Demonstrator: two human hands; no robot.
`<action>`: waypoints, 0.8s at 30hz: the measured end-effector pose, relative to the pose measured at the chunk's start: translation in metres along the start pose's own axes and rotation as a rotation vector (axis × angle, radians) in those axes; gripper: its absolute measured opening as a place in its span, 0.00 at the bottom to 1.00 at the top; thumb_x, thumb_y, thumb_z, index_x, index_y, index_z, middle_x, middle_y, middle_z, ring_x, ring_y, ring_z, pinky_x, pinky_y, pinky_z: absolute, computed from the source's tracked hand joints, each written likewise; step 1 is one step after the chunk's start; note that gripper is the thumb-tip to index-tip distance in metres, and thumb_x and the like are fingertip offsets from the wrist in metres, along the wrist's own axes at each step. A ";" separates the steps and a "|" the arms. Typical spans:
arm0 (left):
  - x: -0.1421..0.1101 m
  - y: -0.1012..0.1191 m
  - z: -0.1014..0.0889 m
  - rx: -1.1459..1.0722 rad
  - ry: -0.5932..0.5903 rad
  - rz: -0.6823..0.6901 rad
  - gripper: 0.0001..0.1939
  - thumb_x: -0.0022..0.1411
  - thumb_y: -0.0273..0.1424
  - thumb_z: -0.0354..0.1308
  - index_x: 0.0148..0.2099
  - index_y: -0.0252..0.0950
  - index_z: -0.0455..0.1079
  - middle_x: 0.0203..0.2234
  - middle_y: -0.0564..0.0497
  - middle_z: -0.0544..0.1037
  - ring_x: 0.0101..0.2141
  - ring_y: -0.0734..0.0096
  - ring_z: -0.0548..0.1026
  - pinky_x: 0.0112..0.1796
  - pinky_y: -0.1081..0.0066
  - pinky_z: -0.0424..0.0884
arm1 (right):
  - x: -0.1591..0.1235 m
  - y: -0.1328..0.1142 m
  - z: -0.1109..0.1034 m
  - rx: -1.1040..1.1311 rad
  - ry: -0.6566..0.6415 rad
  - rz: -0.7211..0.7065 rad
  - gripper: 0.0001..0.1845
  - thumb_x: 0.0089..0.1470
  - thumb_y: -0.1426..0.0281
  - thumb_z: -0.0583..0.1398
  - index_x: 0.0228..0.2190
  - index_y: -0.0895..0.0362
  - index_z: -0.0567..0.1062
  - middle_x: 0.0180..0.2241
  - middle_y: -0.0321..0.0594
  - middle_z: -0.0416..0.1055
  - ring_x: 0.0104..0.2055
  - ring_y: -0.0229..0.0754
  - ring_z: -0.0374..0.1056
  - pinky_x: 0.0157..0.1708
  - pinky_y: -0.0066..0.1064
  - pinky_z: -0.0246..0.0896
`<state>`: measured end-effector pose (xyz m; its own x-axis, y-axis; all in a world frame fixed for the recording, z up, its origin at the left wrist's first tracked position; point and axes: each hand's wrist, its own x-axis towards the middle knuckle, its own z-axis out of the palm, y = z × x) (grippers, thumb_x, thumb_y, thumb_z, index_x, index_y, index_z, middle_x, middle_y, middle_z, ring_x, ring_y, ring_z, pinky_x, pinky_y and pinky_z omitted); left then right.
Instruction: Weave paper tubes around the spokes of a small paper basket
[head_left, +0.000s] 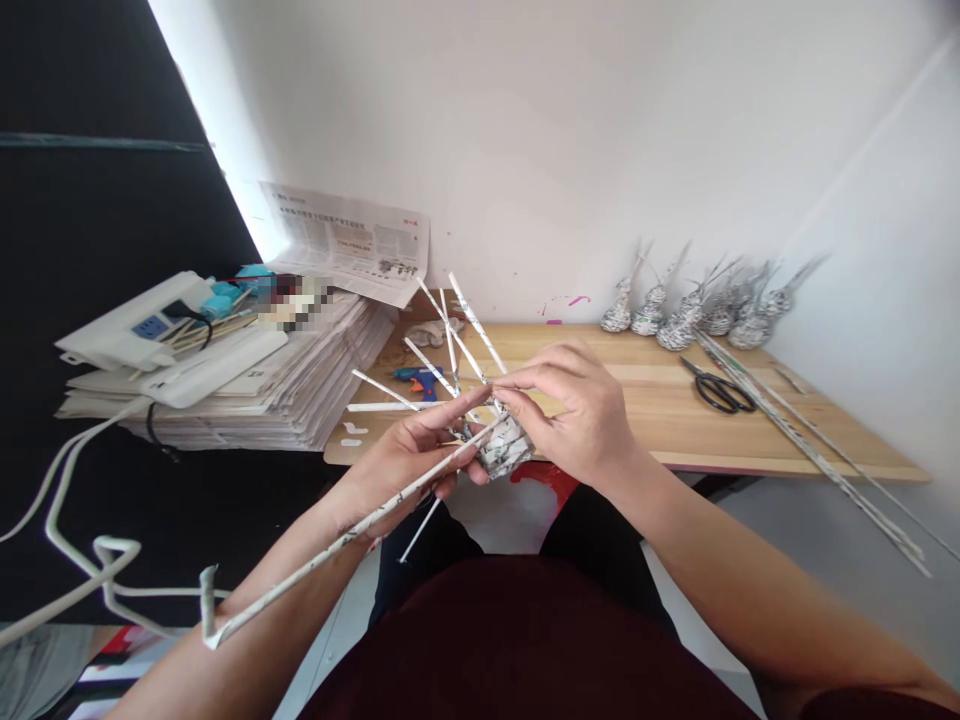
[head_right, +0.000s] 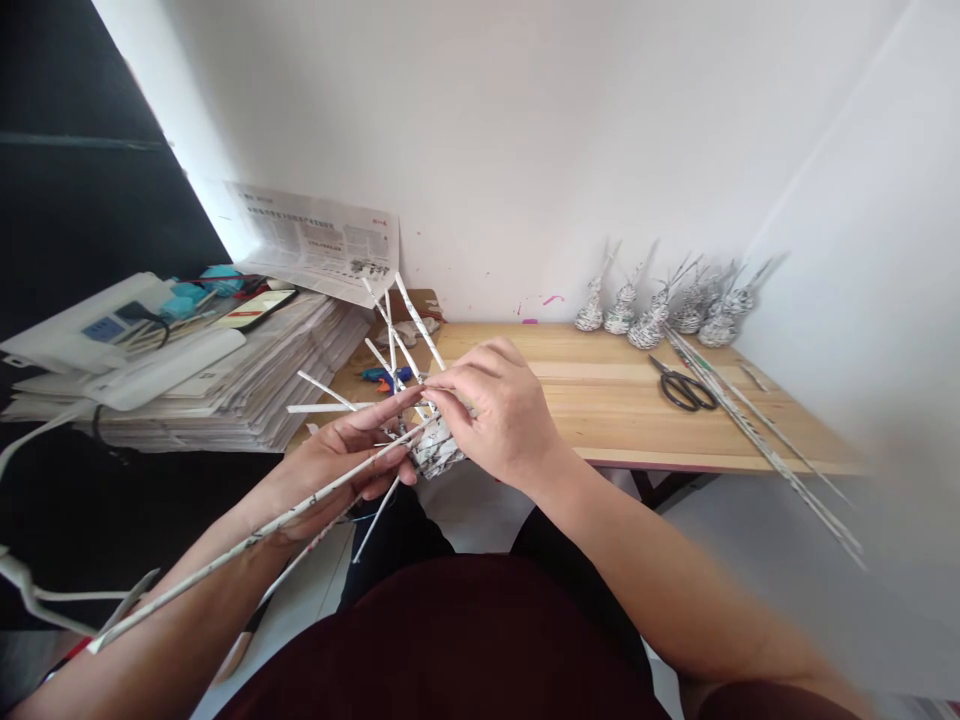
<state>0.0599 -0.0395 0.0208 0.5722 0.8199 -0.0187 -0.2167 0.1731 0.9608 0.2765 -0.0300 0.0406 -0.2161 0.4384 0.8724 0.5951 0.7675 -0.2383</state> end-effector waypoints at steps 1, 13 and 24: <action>0.000 -0.001 0.000 -0.002 -0.005 0.007 0.31 0.61 0.28 0.68 0.64 0.51 0.69 0.33 0.50 0.81 0.30 0.75 0.79 0.22 0.83 0.63 | -0.001 -0.001 -0.001 -0.011 0.000 -0.007 0.04 0.59 0.72 0.63 0.34 0.54 0.80 0.31 0.39 0.76 0.38 0.44 0.69 0.41 0.39 0.67; -0.003 0.008 -0.001 0.160 0.098 0.077 0.36 0.62 0.31 0.67 0.70 0.47 0.61 0.32 0.48 0.81 0.28 0.73 0.79 0.21 0.82 0.66 | -0.027 0.003 -0.032 0.363 -0.136 0.496 0.18 0.69 0.62 0.52 0.27 0.55 0.64 0.25 0.33 0.59 0.28 0.35 0.56 0.29 0.31 0.53; -0.002 0.024 0.006 0.500 0.133 0.098 0.36 0.63 0.32 0.64 0.71 0.44 0.58 0.39 0.47 0.79 0.34 0.67 0.82 0.25 0.78 0.72 | -0.067 -0.001 -0.057 0.250 -0.521 0.660 0.11 0.62 0.62 0.60 0.38 0.55 0.79 0.30 0.37 0.72 0.29 0.35 0.64 0.29 0.28 0.58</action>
<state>0.0582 -0.0400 0.0458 0.4561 0.8868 0.0741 0.1581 -0.1627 0.9739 0.3349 -0.0866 0.0063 -0.2501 0.9400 0.2322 0.5494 0.3353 -0.7654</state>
